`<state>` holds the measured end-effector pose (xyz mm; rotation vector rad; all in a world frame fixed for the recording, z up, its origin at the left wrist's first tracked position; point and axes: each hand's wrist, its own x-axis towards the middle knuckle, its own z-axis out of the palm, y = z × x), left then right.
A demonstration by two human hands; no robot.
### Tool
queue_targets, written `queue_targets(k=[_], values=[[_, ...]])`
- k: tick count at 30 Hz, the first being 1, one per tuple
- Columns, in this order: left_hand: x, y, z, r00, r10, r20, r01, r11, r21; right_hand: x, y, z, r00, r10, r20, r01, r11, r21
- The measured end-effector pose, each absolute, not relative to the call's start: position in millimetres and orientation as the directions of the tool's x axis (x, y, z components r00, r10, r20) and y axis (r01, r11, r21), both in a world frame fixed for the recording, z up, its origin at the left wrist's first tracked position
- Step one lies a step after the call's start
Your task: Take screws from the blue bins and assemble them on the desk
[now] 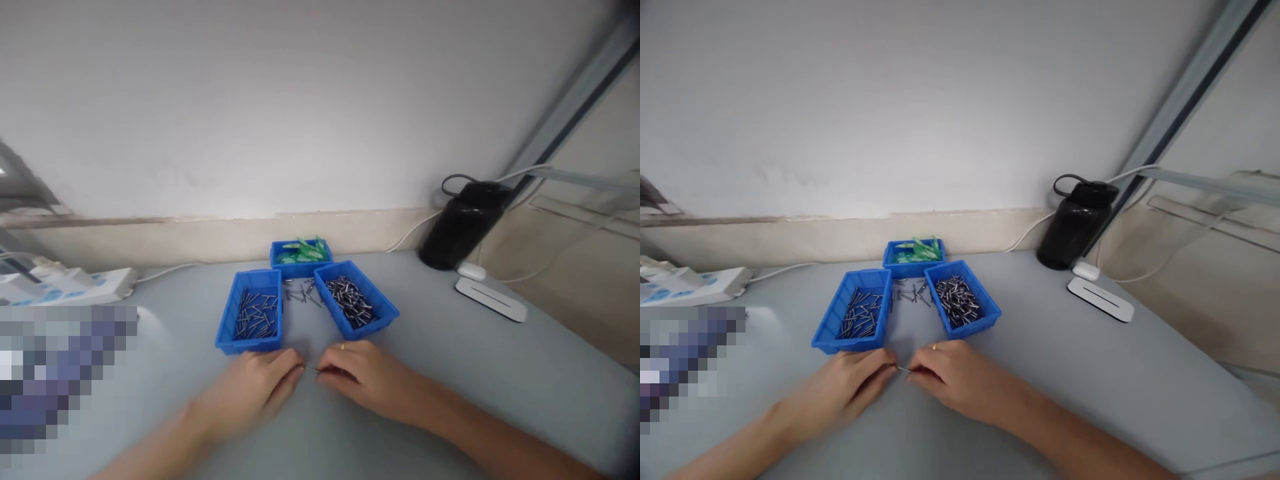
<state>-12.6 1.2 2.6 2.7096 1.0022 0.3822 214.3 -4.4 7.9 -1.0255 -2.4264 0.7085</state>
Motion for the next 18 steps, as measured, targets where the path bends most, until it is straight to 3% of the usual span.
queue_targets(k=[4, 7, 14, 18], values=[[-12.5, 3.1, 0.5, 0.792, 0.6, 0.11, 0.563, -0.789, 0.245, 213.9, -6.3, 11.1, -0.653, 0.725, 0.217, 0.526, 0.641, -0.559], [-11.3, 1.9, -0.7, 0.749, 0.654, 0.106, 0.615, -0.746, 0.255, 214.5, -6.0, 10.6, -0.668, 0.698, 0.259, 0.529, 0.69, -0.494], [-1.9, -4.9, 7.2, 0.703, 0.706, 0.088, 0.537, -0.607, 0.585, 211.8, -6.2, -2.5, -0.625, 0.613, 0.484, 0.533, 0.787, -0.309], [-0.7, -6.1, 8.2, 0.681, 0.727, 0.089, 0.495, -0.546, 0.676, 206.2, -7.6, -1.9, -0.635, 0.559, 0.534, 0.527, 0.818, -0.23]])
